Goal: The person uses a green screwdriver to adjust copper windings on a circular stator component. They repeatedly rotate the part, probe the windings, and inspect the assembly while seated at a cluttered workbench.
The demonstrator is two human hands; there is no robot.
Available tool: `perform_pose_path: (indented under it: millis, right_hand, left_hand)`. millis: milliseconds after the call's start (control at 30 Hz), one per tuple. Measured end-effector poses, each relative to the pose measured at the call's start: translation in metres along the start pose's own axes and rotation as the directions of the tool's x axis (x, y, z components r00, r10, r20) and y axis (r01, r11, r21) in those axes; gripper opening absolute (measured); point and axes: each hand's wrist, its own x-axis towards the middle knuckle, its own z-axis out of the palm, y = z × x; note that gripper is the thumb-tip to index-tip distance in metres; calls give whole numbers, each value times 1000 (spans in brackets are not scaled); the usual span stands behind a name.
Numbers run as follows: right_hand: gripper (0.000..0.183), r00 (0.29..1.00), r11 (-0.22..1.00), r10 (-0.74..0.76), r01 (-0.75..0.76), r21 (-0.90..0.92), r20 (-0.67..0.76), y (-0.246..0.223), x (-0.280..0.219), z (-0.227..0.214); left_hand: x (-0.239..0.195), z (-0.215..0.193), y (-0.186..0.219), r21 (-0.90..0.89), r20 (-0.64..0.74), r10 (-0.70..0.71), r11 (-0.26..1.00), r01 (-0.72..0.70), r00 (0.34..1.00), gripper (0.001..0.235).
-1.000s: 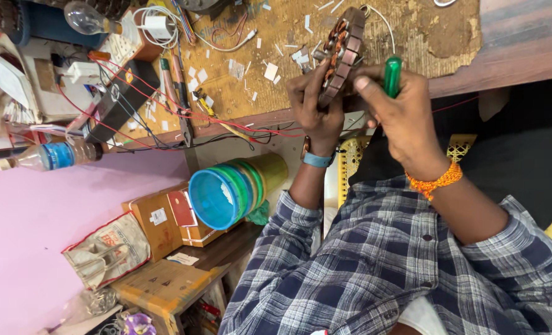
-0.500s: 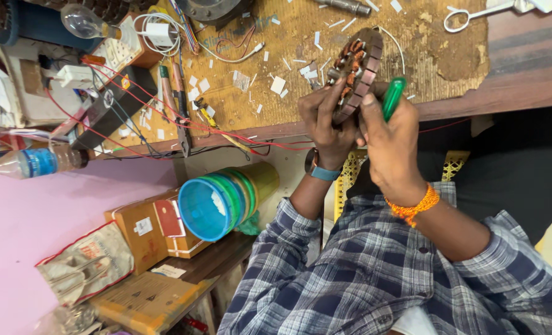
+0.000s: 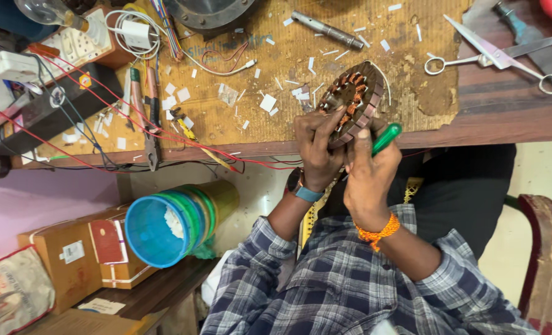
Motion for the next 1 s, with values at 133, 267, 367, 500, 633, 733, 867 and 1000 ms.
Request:
perform_pose_path:
  millis: [133, 267, 367, 500, 633, 733, 867, 1000]
  right_hand:
    - [18, 998, 987, -61, 60, 147, 6, 9, -1, -7]
    - [19, 998, 968, 42, -51, 244, 39, 11, 13, -14]
    - [20, 984, 945, 117, -152, 290, 136, 6, 18, -22]
    - [19, 979, 967, 172, -189, 171, 113, -2, 18, -24]
    - [19, 963, 966, 237, -247, 70, 129, -17, 27, -28]
    - [20, 943, 961, 268, -277, 22, 197, -25, 31, -29]
    - [23, 964, 980, 199, -200, -8, 179, -23, 20, -19]
    - [22, 996, 998, 60, -60, 10, 65, -16, 6, 0]
  left_hand:
    - [-5, 0, -1, 29, 24, -15, 999, 14, 1000, 68]
    - [-4, 4, -4, 35, 13, -11, 999, 11, 1000, 69]
    - [-4, 6, -5, 59, 17, -13, 998, 12, 1000, 68]
    - [-6, 3, -6, 64, 19, -4, 998, 3, 1000, 68]
    - [-6, 3, -6, 65, 28, 4, 998, -6, 1000, 68]
    - [-5, 2, -8, 74, 28, 8, 997, -10, 1000, 68]
    - [-7, 7, -4, 86, -10, 14, 996, -13, 1000, 61]
    - [-4, 8, 0, 51, -53, 21, 999, -19, 998, 59]
